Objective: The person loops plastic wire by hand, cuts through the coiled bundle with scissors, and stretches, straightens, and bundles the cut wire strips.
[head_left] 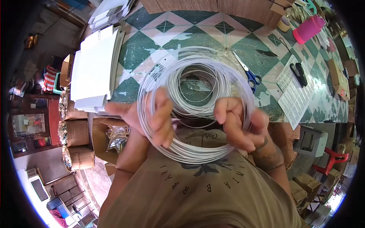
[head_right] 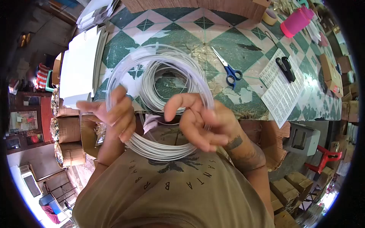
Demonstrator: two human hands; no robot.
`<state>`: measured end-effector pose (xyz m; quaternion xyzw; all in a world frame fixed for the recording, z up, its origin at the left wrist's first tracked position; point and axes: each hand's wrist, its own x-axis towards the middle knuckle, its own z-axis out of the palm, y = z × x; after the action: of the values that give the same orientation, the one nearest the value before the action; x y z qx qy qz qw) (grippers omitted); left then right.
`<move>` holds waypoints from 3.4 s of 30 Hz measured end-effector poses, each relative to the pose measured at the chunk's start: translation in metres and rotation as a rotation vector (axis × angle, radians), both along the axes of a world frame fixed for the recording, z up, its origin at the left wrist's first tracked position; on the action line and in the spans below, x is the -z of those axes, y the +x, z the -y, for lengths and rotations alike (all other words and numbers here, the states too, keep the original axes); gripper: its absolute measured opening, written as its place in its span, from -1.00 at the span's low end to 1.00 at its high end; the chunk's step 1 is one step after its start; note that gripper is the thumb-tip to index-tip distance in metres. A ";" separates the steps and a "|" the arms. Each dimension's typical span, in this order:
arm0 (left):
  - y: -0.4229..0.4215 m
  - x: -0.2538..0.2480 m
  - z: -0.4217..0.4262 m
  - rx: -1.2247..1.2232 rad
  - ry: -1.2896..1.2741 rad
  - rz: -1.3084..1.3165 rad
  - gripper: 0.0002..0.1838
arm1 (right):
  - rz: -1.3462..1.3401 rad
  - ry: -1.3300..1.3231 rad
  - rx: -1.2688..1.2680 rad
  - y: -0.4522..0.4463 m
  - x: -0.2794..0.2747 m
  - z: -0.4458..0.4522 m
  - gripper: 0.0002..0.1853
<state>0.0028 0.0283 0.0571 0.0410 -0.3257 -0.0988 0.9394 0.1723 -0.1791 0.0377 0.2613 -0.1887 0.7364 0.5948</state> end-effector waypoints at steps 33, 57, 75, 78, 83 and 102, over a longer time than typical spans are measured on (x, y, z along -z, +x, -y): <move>0.013 0.002 0.002 -0.019 0.043 0.186 -0.10 | 0.329 -0.054 0.214 0.030 -0.026 -0.004 -0.30; -0.031 -0.060 -0.046 -0.989 0.974 -0.636 0.42 | 0.104 0.017 0.027 0.000 -0.060 -0.017 -0.70; -0.102 -0.027 0.014 -0.898 1.009 -1.098 -0.39 | 0.000 0.134 -0.367 -0.122 -0.109 -0.119 -0.76; -0.104 -0.040 0.014 -1.050 1.051 -1.239 -0.56 | -0.015 0.236 -0.427 -0.131 -0.127 -0.128 -0.76; -0.085 -0.078 -0.017 -1.089 0.827 -1.121 -0.76 | 0.358 -0.152 -0.082 -0.063 -0.150 -0.106 -0.75; 0.053 -0.190 -0.038 -0.619 0.971 -0.396 -0.66 | 1.143 -0.505 0.958 0.065 -0.230 -0.002 -0.76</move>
<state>0.0554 0.0663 0.2474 0.5382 -0.0354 0.0358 0.8413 0.2369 -0.1775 0.2676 -0.4109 -0.3843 0.4407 0.6994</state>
